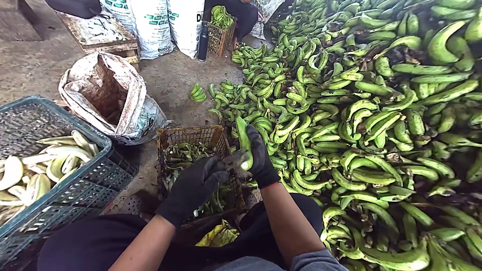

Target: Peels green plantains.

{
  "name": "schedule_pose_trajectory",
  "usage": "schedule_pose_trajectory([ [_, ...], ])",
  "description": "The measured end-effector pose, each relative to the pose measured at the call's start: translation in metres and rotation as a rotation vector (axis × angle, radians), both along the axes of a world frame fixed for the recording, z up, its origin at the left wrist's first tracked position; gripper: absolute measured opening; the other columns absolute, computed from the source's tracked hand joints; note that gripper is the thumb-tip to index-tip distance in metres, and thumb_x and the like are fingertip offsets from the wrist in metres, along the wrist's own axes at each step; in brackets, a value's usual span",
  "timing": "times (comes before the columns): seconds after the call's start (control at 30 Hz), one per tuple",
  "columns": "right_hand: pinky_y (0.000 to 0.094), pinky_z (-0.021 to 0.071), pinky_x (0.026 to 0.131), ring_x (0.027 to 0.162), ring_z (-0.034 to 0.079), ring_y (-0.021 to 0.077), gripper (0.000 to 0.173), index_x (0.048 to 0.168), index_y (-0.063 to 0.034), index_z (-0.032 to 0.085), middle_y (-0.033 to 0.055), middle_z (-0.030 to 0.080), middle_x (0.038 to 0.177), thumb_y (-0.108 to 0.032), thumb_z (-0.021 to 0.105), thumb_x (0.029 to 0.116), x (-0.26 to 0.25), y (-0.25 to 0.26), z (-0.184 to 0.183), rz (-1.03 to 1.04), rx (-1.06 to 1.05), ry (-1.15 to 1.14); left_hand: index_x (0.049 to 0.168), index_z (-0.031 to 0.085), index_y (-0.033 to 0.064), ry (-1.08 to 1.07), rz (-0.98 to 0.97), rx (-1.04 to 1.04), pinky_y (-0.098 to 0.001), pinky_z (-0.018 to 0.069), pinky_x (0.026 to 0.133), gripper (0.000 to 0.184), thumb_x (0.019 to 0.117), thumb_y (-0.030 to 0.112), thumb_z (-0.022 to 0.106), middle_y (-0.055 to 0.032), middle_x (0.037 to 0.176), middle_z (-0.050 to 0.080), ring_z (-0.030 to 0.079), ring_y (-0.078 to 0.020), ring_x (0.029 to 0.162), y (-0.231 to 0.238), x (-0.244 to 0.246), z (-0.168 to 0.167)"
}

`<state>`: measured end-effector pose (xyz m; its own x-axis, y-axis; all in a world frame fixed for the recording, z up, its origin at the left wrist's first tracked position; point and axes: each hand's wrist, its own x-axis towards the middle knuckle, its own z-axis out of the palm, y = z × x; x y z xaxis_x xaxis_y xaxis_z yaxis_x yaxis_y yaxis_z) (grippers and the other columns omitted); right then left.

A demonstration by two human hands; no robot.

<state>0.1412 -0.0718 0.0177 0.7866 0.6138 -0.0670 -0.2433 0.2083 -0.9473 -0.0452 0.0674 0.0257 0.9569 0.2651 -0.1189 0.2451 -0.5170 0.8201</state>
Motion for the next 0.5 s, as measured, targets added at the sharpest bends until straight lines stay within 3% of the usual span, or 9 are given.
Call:
schedule_pose_trajectory([
  [0.07, 0.0268, 0.0552, 0.056, 0.064, 0.061, 0.0091, 0.038, 0.129, -0.0218, 0.057, 0.0002, 0.064, 0.083, -0.046, 0.037, 0.1067, -0.005, 0.003, 0.001, 0.01, 0.017, 0.024, 0.149, 0.054, 0.0241, -0.018, -0.029, 0.076, -0.0533, 0.0504, 0.102, 0.067, 0.0984, 0.067, 0.046, -0.0085, 0.13, 0.067, 0.064, -0.025, 0.118, -0.003, 0.004, 0.003],
  [0.2, 0.0282, 0.0568, 0.058, 0.067, 0.063, 0.0093, 0.044, 0.125, -0.0196, 0.06, 0.0004, 0.066, 0.084, -0.05, 0.032, 0.1086, -0.021, 0.011, -0.007, 0.062, 0.054, 0.105, 0.147, 0.056, 0.0228, -0.029, -0.008, 0.193, -0.0562, 0.0516, 0.097, 0.061, 0.0994, 0.061, 0.051, -0.011, 0.123, 0.068, 0.066, -0.0292, 0.112, 0.007, 0.014, -0.009],
  [0.3, 0.0245, 0.0531, 0.05, 0.058, 0.06, 0.0092, 0.041, 0.126, -0.0176, 0.058, 0.0018, 0.063, 0.079, -0.043, 0.031, 0.1089, -0.037, 0.02, -0.023, 0.131, 0.11, 0.256, 0.144, 0.059, 0.0217, -0.095, 0.146, 0.426, -0.0621, 0.0525, 0.089, 0.054, 0.0964, 0.045, 0.065, -0.0175, 0.122, 0.068, 0.066, -0.0396, 0.11, 0.02, 0.022, -0.016],
  [0.37, 0.0236, 0.0504, 0.045, 0.053, 0.058, 0.0112, 0.042, 0.12, -0.0153, 0.059, 0.0045, 0.06, 0.076, -0.047, 0.032, 0.1094, -0.051, 0.022, -0.026, 0.161, 0.114, 0.409, 0.142, 0.06, 0.0185, -0.134, 0.302, 0.513, -0.0646, 0.0519, 0.086, 0.052, 0.0936, 0.036, 0.07, -0.023, 0.119, 0.067, 0.065, -0.0453, 0.107, 0.03, 0.027, -0.021],
  [0.4, 0.0238, 0.0498, 0.042, 0.05, 0.058, 0.0121, 0.048, 0.114, -0.0117, 0.058, 0.0061, 0.06, 0.072, -0.05, 0.029, 0.1094, -0.056, 0.021, -0.025, 0.17, 0.097, 0.469, 0.143, 0.059, 0.0151, -0.137, 0.373, 0.495, -0.0663, 0.0516, 0.086, 0.051, 0.0964, 0.035, 0.068, -0.0256, 0.12, 0.066, 0.064, -0.0476, 0.107, 0.036, 0.028, -0.019],
  [0.47, 0.0246, 0.0515, 0.042, 0.05, 0.06, 0.013, 0.055, 0.116, -0.0077, 0.059, 0.0082, 0.062, 0.071, -0.05, 0.024, 0.1097, -0.062, 0.014, -0.025, 0.188, 0.084, 0.49, 0.147, 0.053, 0.0116, -0.134, 0.478, 0.368, -0.0698, 0.0503, 0.089, 0.051, 0.1027, 0.037, 0.059, -0.0277, 0.126, 0.063, 0.063, -0.0492, 0.111, 0.049, 0.025, -0.011],
  [0.5, 0.0249, 0.0525, 0.043, 0.051, 0.06, 0.0128, 0.055, 0.123, -0.0084, 0.059, 0.0079, 0.062, 0.071, -0.048, 0.025, 0.1092, -0.06, 0.009, -0.027, 0.188, 0.09, 0.446, 0.148, 0.051, 0.0127, -0.146, 0.485, 0.297, -0.0698, 0.05, 0.088, 0.054, 0.1038, 0.043, 0.056, -0.0265, 0.127, 0.062, 0.064, -0.0474, 0.11, 0.052, 0.022, -0.006],
])
